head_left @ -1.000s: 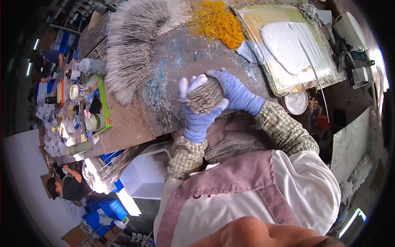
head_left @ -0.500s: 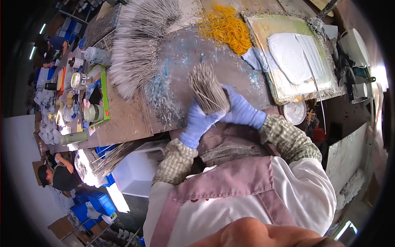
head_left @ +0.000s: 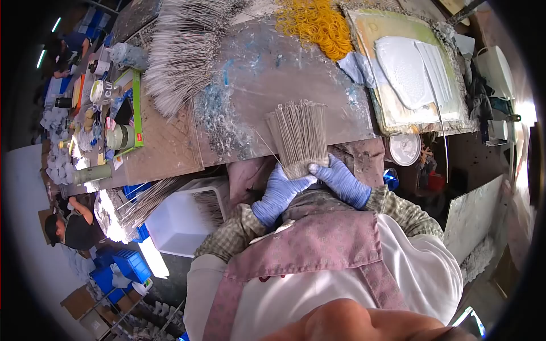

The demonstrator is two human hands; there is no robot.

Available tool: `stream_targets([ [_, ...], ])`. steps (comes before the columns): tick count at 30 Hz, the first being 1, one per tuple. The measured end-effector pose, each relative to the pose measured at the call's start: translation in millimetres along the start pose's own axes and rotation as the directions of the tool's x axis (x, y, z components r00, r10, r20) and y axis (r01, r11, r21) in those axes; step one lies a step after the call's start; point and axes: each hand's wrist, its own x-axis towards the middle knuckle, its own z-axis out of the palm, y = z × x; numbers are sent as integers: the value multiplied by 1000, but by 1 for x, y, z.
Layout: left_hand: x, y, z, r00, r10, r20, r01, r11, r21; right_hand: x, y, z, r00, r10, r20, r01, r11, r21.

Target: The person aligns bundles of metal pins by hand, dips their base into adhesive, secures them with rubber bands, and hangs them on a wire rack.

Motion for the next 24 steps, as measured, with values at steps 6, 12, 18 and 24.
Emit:
stream_targets([
  [6,-1,-16,2,996,55,-67,-54,998,26,5,22,-21,999,24,32,-23,999,-40],
  [12,7,-24,-3,994,-105,42,92,967,237,16,0,-7,996,14,83,-5,994,-105],
  [18,1,41,-10,974,-117,193,90,986,143,19,2,-20,949,2,315,88,959,-270],
  [24,40,95,-22,918,216,331,-63,906,-418,38,-53,-11,857,127,499,199,812,-549],
])
